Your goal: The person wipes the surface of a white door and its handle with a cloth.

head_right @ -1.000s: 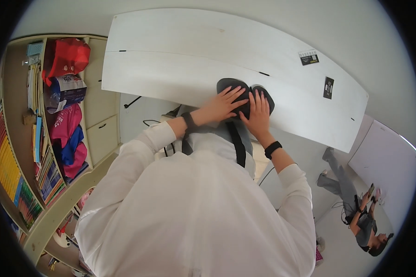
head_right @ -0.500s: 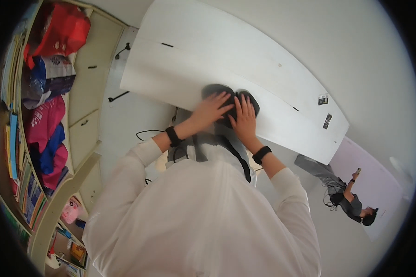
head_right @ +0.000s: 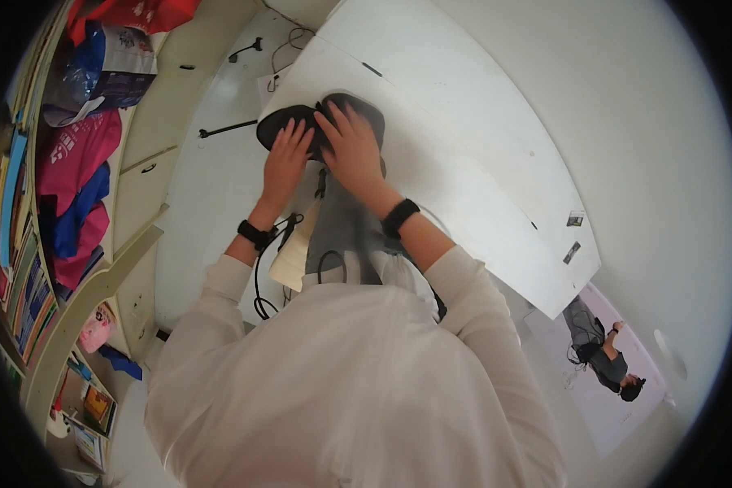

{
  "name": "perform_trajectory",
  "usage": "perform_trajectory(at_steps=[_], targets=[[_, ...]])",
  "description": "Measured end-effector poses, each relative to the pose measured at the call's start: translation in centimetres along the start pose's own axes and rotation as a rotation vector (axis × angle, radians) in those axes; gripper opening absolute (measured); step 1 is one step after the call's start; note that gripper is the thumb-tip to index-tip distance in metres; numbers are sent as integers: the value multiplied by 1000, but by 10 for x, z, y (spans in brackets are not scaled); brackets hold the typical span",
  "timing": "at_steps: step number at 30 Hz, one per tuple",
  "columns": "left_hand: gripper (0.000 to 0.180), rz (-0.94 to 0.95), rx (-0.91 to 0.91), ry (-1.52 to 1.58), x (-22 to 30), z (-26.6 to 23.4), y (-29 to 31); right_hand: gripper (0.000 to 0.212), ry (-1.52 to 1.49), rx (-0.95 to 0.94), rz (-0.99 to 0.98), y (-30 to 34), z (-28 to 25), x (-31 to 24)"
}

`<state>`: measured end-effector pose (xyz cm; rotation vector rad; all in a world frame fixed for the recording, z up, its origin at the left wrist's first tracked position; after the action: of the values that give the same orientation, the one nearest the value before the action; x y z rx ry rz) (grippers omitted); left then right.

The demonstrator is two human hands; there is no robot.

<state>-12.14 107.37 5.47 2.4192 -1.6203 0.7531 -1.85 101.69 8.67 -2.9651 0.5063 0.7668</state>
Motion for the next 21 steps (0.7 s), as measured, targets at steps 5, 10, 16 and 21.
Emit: perform_trajectory(at_steps=[5,10,16,21], targets=[[39,-110,78,47,6,2,18,61,89,-76,-70,11,2,-5],[42,-156,96,35,-4,-1,18,57,134,-116,-45,1,8,-16],[42,-197,144,51,-30,-15,6,52,178,-77,-45,-26,16,-31],[39,-193,47,120,-8,-2,24,48,198,-128,-89,5,15,-22]])
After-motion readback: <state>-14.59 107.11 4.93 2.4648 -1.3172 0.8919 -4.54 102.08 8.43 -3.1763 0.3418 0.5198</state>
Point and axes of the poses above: each hand's wrist, its own y-axis away from the middle knuckle, its own z-axis out of the palm, x = y × z, the point moved 6 cm from there along -y, towards the middle knuckle, and after that the axes turned 3 degrees about -x, right-handed, at the moved point
